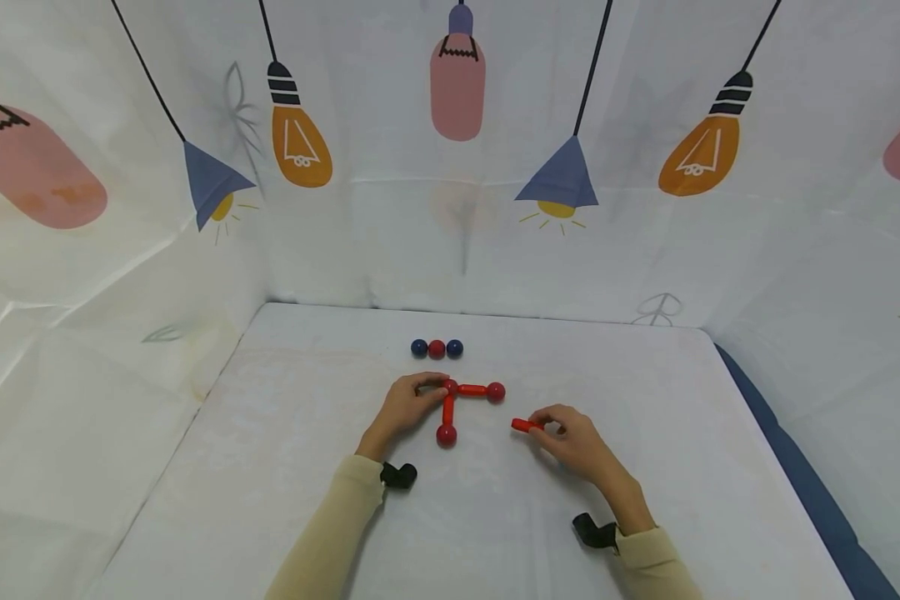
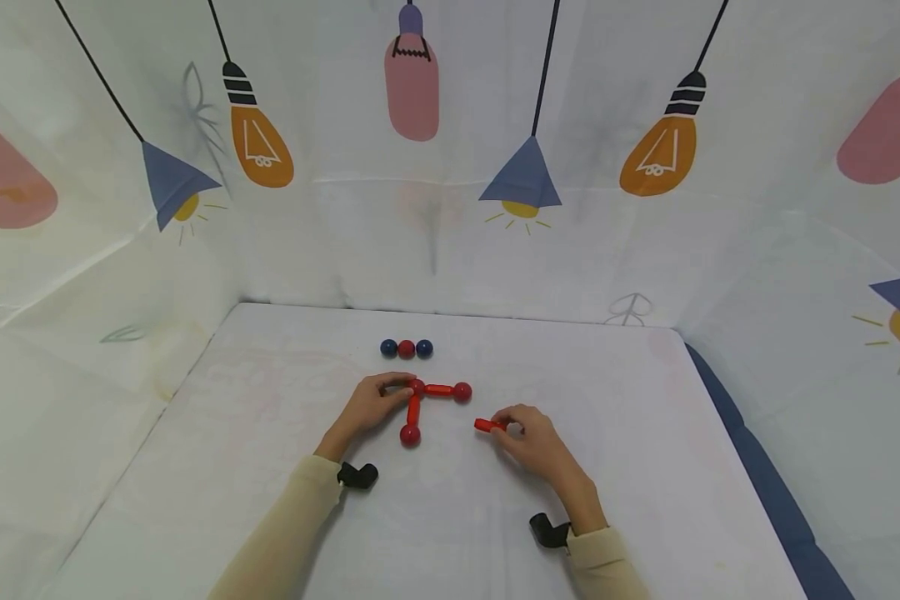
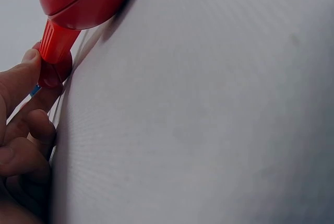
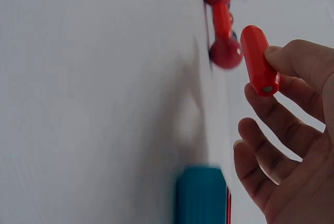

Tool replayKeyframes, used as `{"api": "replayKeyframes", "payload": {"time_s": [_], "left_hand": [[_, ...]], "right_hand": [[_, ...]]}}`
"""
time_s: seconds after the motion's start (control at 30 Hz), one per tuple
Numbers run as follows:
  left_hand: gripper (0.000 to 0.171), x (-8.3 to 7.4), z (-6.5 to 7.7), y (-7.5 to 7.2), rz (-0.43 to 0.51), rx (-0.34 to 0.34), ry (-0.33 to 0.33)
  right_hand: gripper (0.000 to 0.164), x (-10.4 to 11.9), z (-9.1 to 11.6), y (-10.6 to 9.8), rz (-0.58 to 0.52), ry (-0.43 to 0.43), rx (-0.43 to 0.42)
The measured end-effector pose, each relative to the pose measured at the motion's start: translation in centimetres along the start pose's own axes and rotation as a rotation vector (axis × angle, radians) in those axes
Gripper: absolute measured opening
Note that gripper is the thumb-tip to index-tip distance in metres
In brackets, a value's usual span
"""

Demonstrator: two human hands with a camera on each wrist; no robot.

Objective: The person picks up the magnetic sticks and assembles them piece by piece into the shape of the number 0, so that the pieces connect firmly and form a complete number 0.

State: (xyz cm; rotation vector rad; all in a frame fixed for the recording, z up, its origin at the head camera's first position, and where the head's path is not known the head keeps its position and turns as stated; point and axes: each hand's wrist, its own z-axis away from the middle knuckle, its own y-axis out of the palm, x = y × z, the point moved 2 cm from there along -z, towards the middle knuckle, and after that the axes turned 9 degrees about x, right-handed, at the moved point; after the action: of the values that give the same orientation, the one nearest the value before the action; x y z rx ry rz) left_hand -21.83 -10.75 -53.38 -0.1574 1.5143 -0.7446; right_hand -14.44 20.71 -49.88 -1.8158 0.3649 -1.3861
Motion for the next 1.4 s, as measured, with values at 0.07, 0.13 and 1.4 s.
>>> {"api": "replayKeyframes", "payload": {"time_s": [0.07,0.13,1.4], "left_hand": [[0.031,0.0,0.0,0.0,-0.001,0.001,0.0],[0.031,0.0,0.0,0.0,-0.006,0.002,0.0],[0.033,0.1,-0.1,0.2,0.006,0.006,-0.014]], "right_hand": [[0.018,0.7,-0.2,0.6,-0.009,-0.011,0.01],[0.018,1.3,-0.3,1.2,-0.029,-0.009,0.026],[0.019,3.6,-1.7,5.3,-0.167,0.024,0.121]]}}
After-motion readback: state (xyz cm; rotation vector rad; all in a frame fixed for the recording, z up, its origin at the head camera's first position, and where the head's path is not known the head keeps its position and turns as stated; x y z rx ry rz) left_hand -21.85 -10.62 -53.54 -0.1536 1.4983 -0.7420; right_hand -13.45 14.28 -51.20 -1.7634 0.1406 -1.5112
